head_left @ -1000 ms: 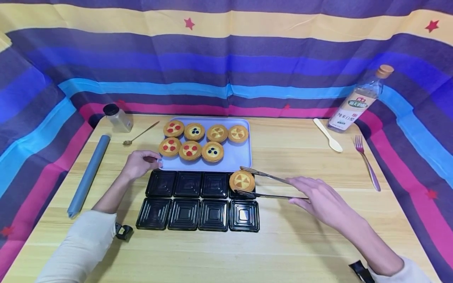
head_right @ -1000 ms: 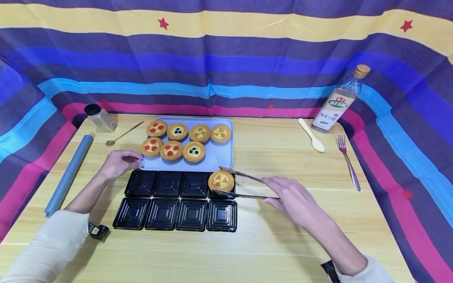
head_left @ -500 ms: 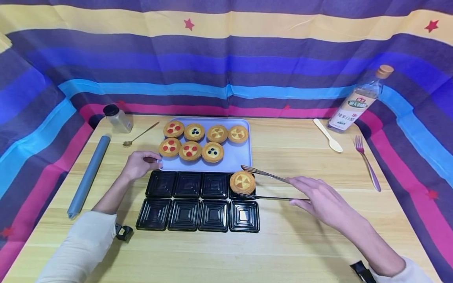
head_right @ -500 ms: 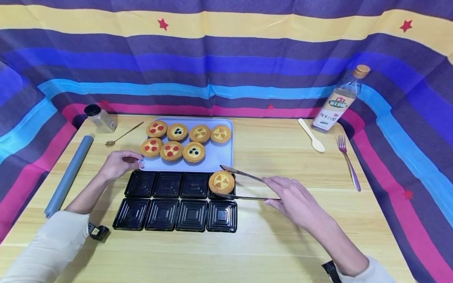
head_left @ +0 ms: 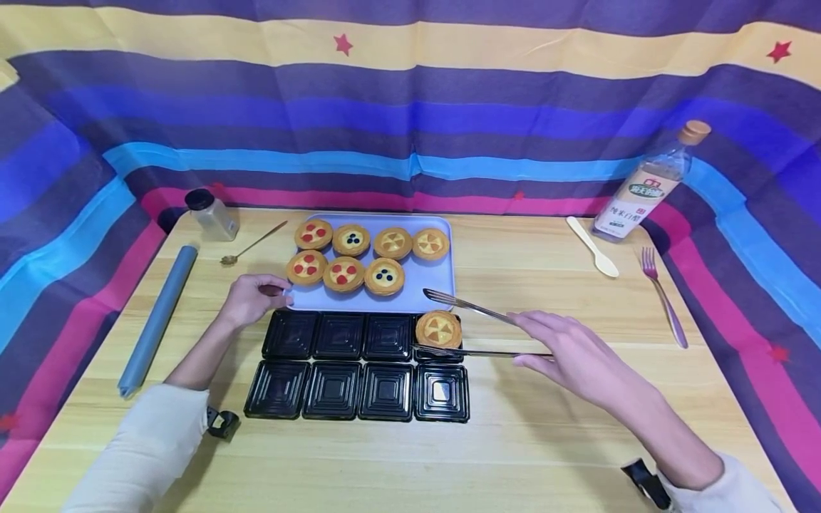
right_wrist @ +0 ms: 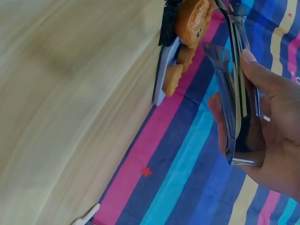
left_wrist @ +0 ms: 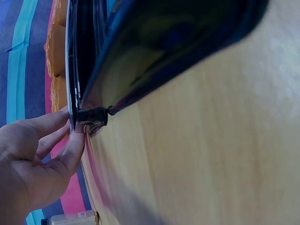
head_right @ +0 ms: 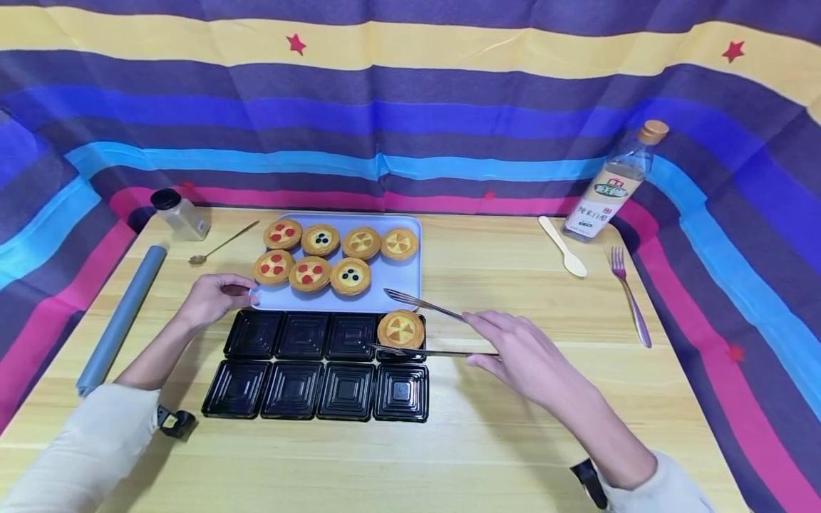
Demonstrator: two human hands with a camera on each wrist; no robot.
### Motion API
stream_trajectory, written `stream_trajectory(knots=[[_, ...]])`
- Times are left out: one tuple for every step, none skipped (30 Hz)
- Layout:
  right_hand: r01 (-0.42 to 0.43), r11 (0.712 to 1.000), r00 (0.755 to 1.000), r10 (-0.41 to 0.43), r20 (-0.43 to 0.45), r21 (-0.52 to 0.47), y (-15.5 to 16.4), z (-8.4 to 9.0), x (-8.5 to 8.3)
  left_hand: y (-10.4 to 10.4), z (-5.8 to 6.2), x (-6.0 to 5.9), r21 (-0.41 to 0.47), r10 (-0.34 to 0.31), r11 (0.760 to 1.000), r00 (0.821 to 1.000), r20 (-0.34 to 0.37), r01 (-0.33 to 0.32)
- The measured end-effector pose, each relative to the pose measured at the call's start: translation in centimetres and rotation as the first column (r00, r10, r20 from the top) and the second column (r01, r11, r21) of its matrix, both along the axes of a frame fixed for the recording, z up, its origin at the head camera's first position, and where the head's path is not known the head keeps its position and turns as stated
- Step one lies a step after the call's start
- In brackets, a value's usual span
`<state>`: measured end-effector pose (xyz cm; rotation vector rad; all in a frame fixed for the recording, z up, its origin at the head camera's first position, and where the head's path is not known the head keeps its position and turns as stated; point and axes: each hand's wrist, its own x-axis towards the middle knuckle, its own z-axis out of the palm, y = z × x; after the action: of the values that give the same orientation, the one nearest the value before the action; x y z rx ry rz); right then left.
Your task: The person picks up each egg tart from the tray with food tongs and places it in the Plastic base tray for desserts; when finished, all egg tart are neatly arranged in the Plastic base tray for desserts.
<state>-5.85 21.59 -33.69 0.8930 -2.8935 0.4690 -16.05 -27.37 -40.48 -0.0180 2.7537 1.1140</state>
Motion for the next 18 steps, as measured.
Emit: stream_trajectory(knots=[[-0.001,1.000,1.000,0.001,0.002,-0.003,-0.2,0.0,-0.1,0.0,0.0,0.0,0.002,-0.001,1.000,1.000,-0.001,0.001],[-0.002,1.000,1.000,0.002,0.002,-0.007,-0.4,0.1,-0.3,0.0,0.0,0.0,0.003,-0.002,1.000,1.000,-0.002,0.002],[-0.002,1.000,1.000,0.002,0.000,-0.011,-0.7,0.1,-0.5,0.0,-0.1,0.0,0.005,-0.004,1.000,1.000,-0.003,0.004],[-0.002,1.000,1.000,0.001,-0.003,-0.015,-0.9,0.2,-0.7,0.0,-0.1,0.0,0.007,-0.005,1.000,1.000,-0.003,0.005],[-0.001,1.000,1.000,0.001,-0.007,-0.018,-1.2,0.2,-1.0,0.0,-0.1,0.0,0.009,-0.005,1.000,1.000,-0.004,0.005],[-0.001,1.000,1.000,0.001,-0.011,-0.022,-1.5,0.2,-1.3,0.0,-0.1,0.0,0.012,-0.005,1.000,1.000,-0.005,0.005],[-0.002,1.000,1.000,0.001,-0.014,-0.025,-1.8,0.3,-1.6,0.0,-0.1,0.0,0.015,-0.004,1.000,1.000,-0.006,0.004],[-0.003,1.000,1.000,0.003,-0.016,-0.028,-2.1,0.3,-2.0,-0.1,-0.1,0.0,0.019,-0.004,1.000,1.000,-0.005,0.005],[-0.004,1.000,1.000,0.003,-0.019,-0.030,-2.4,0.2,-2.4,-0.1,-0.2,0.0,0.022,-0.005,1.000,1.000,-0.005,0.005],[-0.005,1.000,1.000,0.004,-0.019,-0.031,-2.7,0.2,-2.8,-0.1,-0.2,0.0,0.024,-0.004,1.000,1.000,-0.003,0.004],[-0.006,0.999,1.000,0.006,-0.020,-0.031,-2.9,0.1,-3.1,-0.1,-0.2,0.0,0.025,-0.004,1.000,1.000,-0.003,0.004],[-0.006,0.999,1.000,0.006,-0.019,-0.033,-3.1,0.0,-3.5,-0.1,-0.2,0.0,0.023,-0.004,1.000,1.000,-0.002,0.004],[-0.005,0.999,1.000,0.004,-0.018,-0.033,-3.4,0.0,-3.9,-0.1,-0.2,0.0,0.021,-0.004,1.000,1.000,-0.002,0.005],[-0.002,0.999,1.000,0.002,-0.015,-0.033,-3.6,-0.1,-4.2,-0.2,-0.2,0.0,0.021,-0.005,1.000,1.000,0.000,0.005],[0.004,0.999,1.000,-0.004,-0.011,-0.033,-3.8,-0.2,-4.5,-0.2,-0.2,0.0,0.021,-0.005,1.000,1.000,0.003,0.005],[0.008,0.999,1.000,-0.008,-0.009,-0.033,-4.0,-0.3,-4.8,-0.2,-0.2,0.0,0.019,-0.004,1.000,1.000,0.004,0.004],[0.013,0.999,1.000,-0.014,-0.007,-0.032,-4.3,-0.4,-5.1,-0.2,-0.2,0.0,0.018,-0.003,1.000,1.000,0.006,0.003],[0.017,0.999,1.000,-0.017,-0.003,-0.034,-4.5,-0.6,-5.4,-0.3,-0.2,0.0,0.017,-0.002,1.000,1.000,0.008,0.002]])
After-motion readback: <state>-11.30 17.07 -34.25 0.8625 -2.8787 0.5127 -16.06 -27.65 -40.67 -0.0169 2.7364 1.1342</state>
